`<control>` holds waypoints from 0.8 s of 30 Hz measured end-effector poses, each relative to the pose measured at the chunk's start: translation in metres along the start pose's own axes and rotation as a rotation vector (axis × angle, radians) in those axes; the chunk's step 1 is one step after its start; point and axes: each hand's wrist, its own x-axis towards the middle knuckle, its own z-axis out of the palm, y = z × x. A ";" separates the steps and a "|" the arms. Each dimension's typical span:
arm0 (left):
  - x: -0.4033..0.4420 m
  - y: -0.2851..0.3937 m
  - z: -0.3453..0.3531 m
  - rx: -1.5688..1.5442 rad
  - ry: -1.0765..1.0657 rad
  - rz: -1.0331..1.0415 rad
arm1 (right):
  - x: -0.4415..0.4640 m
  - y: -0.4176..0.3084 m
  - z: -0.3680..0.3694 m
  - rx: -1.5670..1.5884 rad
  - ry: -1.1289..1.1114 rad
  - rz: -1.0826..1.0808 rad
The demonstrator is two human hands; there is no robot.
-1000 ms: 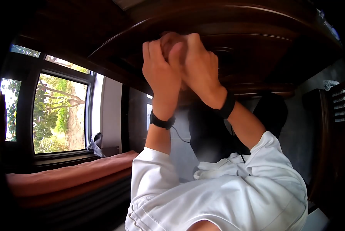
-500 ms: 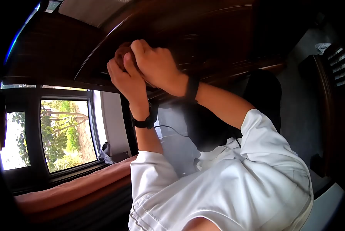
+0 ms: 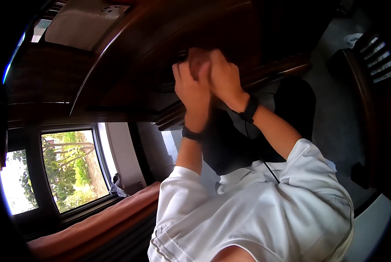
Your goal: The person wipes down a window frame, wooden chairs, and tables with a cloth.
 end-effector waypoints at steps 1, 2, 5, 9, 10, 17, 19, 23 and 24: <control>-0.012 0.001 0.014 0.023 -0.105 -0.021 | -0.013 0.019 -0.007 -0.029 -0.012 0.052; -0.024 0.000 0.027 0.046 -0.205 -0.040 | -0.028 0.038 -0.012 -0.057 -0.023 0.099; -0.055 -0.003 0.081 0.069 -0.365 -0.049 | -0.057 0.093 -0.030 -0.156 -0.075 0.285; -0.084 0.000 0.138 0.106 -0.588 -0.116 | -0.086 0.139 -0.047 -0.299 -0.106 0.498; -0.089 0.002 0.149 0.102 -0.583 -0.138 | -0.085 0.149 -0.051 -0.318 -0.101 0.495; -0.100 -0.006 0.162 0.104 -0.561 -0.351 | -0.079 0.155 -0.043 -0.375 -0.146 0.458; -0.101 -0.013 0.153 0.126 -0.528 -0.372 | -0.082 0.146 -0.035 -0.374 -0.161 0.444; -0.103 -0.025 0.122 0.168 -0.467 -0.430 | -0.087 0.134 -0.012 -0.328 -0.196 0.362; -0.102 -0.028 0.118 0.180 -0.457 -0.448 | -0.086 0.132 -0.008 -0.319 -0.211 0.375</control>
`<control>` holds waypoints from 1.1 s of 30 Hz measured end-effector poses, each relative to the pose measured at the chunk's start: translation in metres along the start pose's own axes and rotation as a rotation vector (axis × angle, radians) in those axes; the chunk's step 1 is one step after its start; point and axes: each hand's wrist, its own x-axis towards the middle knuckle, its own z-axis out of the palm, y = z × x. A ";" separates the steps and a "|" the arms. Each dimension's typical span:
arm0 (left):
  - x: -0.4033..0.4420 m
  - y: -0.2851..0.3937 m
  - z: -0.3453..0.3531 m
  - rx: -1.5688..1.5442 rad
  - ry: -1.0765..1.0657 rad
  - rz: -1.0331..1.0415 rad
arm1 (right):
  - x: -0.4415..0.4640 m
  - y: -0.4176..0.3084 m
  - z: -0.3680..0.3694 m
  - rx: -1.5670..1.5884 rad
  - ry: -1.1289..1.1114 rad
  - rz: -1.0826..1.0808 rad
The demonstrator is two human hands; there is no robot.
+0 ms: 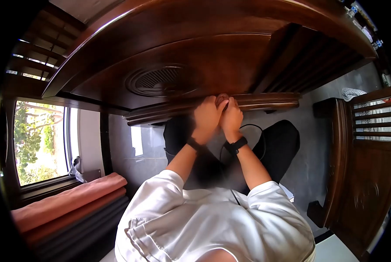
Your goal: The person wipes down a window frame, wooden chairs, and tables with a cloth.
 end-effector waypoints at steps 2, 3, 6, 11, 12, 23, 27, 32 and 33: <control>-0.001 -0.002 0.000 -0.013 0.025 0.016 | -0.002 -0.003 0.001 0.007 -0.039 0.019; 0.000 0.001 -0.003 -0.032 0.028 0.027 | 0.000 0.000 0.001 0.012 -0.060 0.042; 0.001 0.012 0.002 -0.034 0.017 0.059 | -0.001 0.006 -0.011 0.049 -0.074 0.091; 0.001 0.015 0.015 -0.085 0.004 0.047 | -0.007 0.011 -0.021 0.163 0.009 0.028; 0.001 0.014 0.015 -0.081 0.005 0.039 | -0.006 0.014 -0.020 0.186 0.009 0.002; 0.004 -0.035 -0.016 -0.126 -0.052 -0.145 | -0.015 -0.024 0.012 0.049 -0.001 -0.132; 0.002 -0.058 -0.030 -0.162 0.003 -0.206 | -0.018 -0.041 0.027 0.033 -0.044 -0.218; -0.001 -0.090 -0.062 -0.213 -0.011 -0.313 | -0.026 -0.069 0.053 -0.075 -0.120 -0.277; -0.002 -0.098 -0.064 -0.228 0.019 -0.314 | -0.026 -0.081 0.055 -0.064 -0.149 -0.264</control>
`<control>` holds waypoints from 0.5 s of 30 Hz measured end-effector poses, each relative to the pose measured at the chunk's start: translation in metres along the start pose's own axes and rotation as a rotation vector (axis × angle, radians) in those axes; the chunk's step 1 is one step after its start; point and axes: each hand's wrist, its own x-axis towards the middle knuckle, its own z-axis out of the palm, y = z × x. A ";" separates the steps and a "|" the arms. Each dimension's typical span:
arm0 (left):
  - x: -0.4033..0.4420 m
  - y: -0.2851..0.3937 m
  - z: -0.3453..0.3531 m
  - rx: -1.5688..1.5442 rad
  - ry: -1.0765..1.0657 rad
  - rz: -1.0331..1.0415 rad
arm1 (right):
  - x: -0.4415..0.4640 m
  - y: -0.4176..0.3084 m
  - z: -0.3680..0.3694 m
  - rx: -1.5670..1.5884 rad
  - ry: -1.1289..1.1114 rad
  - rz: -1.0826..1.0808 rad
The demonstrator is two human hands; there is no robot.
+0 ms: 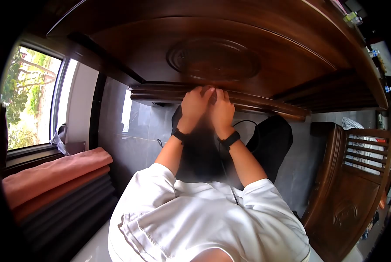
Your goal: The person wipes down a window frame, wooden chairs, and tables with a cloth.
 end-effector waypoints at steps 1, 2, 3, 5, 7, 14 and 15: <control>0.002 -0.010 -0.004 -0.012 0.005 -0.021 | 0.000 -0.009 0.005 0.016 -0.028 0.012; 0.004 -0.016 -0.009 -0.024 0.007 -0.043 | 0.001 -0.010 0.011 -0.001 -0.056 -0.010; 0.004 -0.021 -0.015 -0.033 0.006 -0.064 | 0.001 -0.013 0.016 -0.012 -0.077 -0.027; 0.006 -0.029 -0.025 -0.055 0.041 -0.069 | 0.002 -0.020 0.025 -0.031 -0.113 -0.056; 0.006 -0.037 -0.035 -0.110 0.115 -0.052 | 0.003 -0.034 0.032 -0.064 -0.135 -0.093; 0.016 -0.072 -0.085 -0.206 0.137 -0.251 | 0.009 -0.080 0.074 -0.042 -0.239 -0.256; 0.017 -0.079 -0.091 -0.213 0.168 -0.257 | 0.009 -0.087 0.081 -0.023 -0.251 -0.269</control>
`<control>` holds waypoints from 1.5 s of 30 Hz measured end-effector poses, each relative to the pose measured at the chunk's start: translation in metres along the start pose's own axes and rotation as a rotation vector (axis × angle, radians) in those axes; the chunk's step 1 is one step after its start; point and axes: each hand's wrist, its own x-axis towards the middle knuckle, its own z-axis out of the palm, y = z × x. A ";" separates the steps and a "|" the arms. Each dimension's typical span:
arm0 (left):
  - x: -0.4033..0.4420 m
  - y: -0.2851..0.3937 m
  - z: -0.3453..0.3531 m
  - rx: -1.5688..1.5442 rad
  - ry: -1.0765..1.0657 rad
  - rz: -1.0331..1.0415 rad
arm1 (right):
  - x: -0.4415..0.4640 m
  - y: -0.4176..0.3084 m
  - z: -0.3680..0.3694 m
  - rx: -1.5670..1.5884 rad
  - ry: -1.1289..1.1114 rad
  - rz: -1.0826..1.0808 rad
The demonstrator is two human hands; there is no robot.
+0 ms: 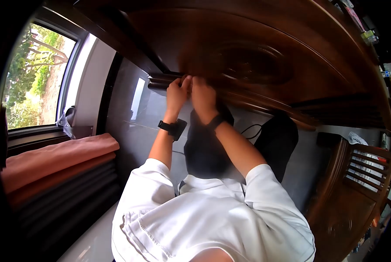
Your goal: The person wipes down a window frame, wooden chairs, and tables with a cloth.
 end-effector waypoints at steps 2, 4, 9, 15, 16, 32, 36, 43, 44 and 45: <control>0.008 -0.008 -0.015 -0.053 0.017 -0.028 | 0.009 -0.013 0.012 0.037 -0.009 -0.031; 0.011 -0.007 -0.030 -0.051 0.066 -0.025 | 0.015 -0.028 0.021 0.048 -0.012 -0.065; 0.040 -0.052 -0.044 -0.041 0.179 -0.057 | 0.017 -0.048 0.050 0.066 0.007 -0.148; 0.019 -0.072 -0.015 0.110 0.107 0.037 | -0.011 -0.020 0.060 0.075 -0.046 -0.070; 0.005 -0.045 -0.011 0.191 0.071 0.032 | -0.013 -0.016 0.047 0.097 -0.084 -0.008; 0.010 -0.044 0.016 0.240 0.070 0.203 | -0.005 -0.009 0.012 0.078 -0.215 0.191; 0.012 -0.042 0.005 0.250 0.016 0.204 | -0.011 -0.005 0.017 0.208 -0.180 0.150; 0.025 -0.058 -0.001 0.094 -0.025 0.047 | -0.014 -0.010 0.023 0.341 -0.095 0.074; 0.026 -0.058 -0.009 0.057 -0.022 0.038 | -0.011 -0.016 0.030 0.328 -0.083 0.048; 0.028 -0.057 -0.016 0.020 -0.017 0.028 | -0.008 -0.020 0.038 0.315 -0.071 0.020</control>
